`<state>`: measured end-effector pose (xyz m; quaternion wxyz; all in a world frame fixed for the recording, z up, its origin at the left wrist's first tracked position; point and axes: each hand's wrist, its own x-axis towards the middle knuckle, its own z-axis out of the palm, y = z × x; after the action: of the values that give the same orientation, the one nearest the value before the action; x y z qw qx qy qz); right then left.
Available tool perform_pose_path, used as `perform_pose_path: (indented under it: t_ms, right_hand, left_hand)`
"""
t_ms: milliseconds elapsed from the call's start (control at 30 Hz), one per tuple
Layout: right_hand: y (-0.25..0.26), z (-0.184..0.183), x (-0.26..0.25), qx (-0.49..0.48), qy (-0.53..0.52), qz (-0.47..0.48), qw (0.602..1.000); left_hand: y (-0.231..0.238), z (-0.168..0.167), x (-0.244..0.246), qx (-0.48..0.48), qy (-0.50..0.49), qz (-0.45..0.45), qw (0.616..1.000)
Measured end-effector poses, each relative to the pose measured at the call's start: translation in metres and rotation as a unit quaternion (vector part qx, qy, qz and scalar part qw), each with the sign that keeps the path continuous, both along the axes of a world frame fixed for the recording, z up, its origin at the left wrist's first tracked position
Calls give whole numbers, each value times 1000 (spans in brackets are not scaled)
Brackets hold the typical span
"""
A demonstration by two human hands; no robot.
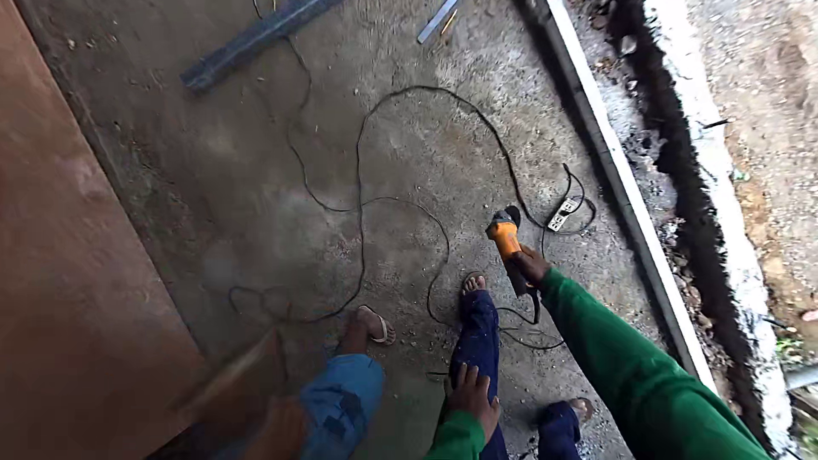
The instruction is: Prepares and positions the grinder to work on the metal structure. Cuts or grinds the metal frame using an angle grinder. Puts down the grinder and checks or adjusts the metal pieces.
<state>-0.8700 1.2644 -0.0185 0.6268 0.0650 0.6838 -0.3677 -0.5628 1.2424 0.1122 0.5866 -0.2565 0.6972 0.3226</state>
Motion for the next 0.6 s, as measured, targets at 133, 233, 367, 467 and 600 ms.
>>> perform_pose_path:
  t_ms: [133, 233, 367, 467, 600]
  right_hand:
    - [-70, -112, 4, 39, 71, 159, 984]
    - [-124, -158, 4, 97, 150, 305, 936]
    - [-173, -197, 17, 124, 230, 358, 896]
    - [-182, -237, 31, 105, 304, 353, 879]
    - [-175, -270, 42, 81, 362, 349, 861]
  left_hand:
    - [-10, -10, -1, -22, 8, 13, 1000]
    - [-19, -16, -2, -37, 24, 18, 999]
    - [-29, -21, 1, -73, 75, 43, 994]
    - [-37, -23, -2, -66, 86, 56, 992]
    - [-40, -29, 2, -77, 105, 70, 989]
